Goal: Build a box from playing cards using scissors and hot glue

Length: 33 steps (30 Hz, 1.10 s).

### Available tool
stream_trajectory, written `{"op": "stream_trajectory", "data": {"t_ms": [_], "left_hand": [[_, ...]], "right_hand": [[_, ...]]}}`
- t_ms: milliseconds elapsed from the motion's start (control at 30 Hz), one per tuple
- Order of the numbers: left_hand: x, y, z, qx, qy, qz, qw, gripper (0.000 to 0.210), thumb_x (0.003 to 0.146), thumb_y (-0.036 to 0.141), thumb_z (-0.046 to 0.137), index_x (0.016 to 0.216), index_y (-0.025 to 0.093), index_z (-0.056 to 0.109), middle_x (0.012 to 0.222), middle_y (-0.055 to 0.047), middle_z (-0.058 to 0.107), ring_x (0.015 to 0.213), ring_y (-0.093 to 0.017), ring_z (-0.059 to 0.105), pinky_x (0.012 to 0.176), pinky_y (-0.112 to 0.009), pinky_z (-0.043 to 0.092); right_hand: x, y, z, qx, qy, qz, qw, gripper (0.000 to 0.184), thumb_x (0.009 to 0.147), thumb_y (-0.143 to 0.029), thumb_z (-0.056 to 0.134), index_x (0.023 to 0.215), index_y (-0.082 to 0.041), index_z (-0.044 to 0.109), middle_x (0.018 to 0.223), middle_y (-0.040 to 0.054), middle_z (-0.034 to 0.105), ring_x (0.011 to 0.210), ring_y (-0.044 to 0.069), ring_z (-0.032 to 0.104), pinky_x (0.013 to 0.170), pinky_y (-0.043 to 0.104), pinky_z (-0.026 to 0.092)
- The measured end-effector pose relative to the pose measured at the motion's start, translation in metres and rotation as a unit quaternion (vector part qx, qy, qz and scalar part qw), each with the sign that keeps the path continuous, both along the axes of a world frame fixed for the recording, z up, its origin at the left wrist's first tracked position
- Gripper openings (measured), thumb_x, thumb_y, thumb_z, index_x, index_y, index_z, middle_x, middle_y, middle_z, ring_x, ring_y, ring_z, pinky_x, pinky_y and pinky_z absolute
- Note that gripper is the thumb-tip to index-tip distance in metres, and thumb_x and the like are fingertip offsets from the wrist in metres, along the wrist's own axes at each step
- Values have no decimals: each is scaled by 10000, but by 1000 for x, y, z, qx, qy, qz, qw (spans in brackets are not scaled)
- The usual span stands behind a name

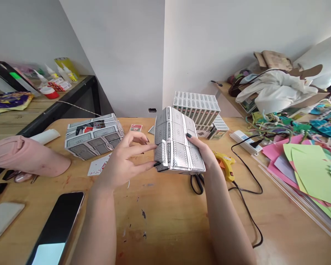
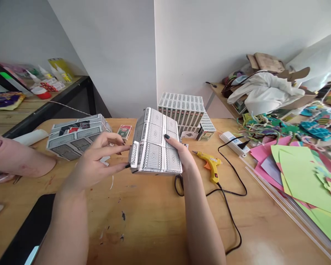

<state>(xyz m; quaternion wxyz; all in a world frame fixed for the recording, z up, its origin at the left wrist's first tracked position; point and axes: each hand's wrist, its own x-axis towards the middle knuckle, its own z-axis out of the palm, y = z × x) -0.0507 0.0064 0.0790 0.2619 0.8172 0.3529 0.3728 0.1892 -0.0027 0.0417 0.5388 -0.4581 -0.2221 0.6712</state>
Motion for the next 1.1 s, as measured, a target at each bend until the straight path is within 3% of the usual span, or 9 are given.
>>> {"op": "stream_trajectory", "data": {"t_ms": [167, 400, 767, 1100], "left_hand": [[4, -3, 2, -13, 49, -19, 999, 332, 750, 276, 691, 1074, 239, 632, 1123, -47, 637, 983, -195, 604, 878, -358, 500], [17, -8, 5, 2, 76, -4, 997, 211, 705, 197, 675, 903, 208, 603, 928, -14, 662, 810, -159, 608, 753, -309, 505], [22, -11, 6, -56, 75, -31, 995, 146, 680, 144, 642, 808, 207, 611, 850, 12, 632, 804, -139, 596, 767, -282, 511], [21, -13, 7, -34, 72, -25, 996, 161, 694, 161, 669, 820, 210, 581, 876, 10, 628, 835, -149, 588, 762, -294, 496]], "right_hand": [[6, -2, 2, -10, -12, 22, 1000, 358, 749, -361, 677, 1034, -148, 633, 907, 103, 737, 849, 264, 707, 755, 386, 598], [16, -5, 7, -23, -11, -3, 1000, 375, 721, -315, 710, 1053, -155, 638, 868, 81, 742, 816, 267, 707, 733, 394, 600], [22, -6, 5, -30, -41, 11, 999, 365, 693, -336, 746, 1002, -160, 666, 904, 82, 743, 759, 251, 703, 690, 380, 595], [24, -7, 3, -15, -37, 19, 999, 393, 723, -355, 716, 1055, -158, 645, 896, 93, 741, 825, 275, 706, 734, 407, 597]]}}
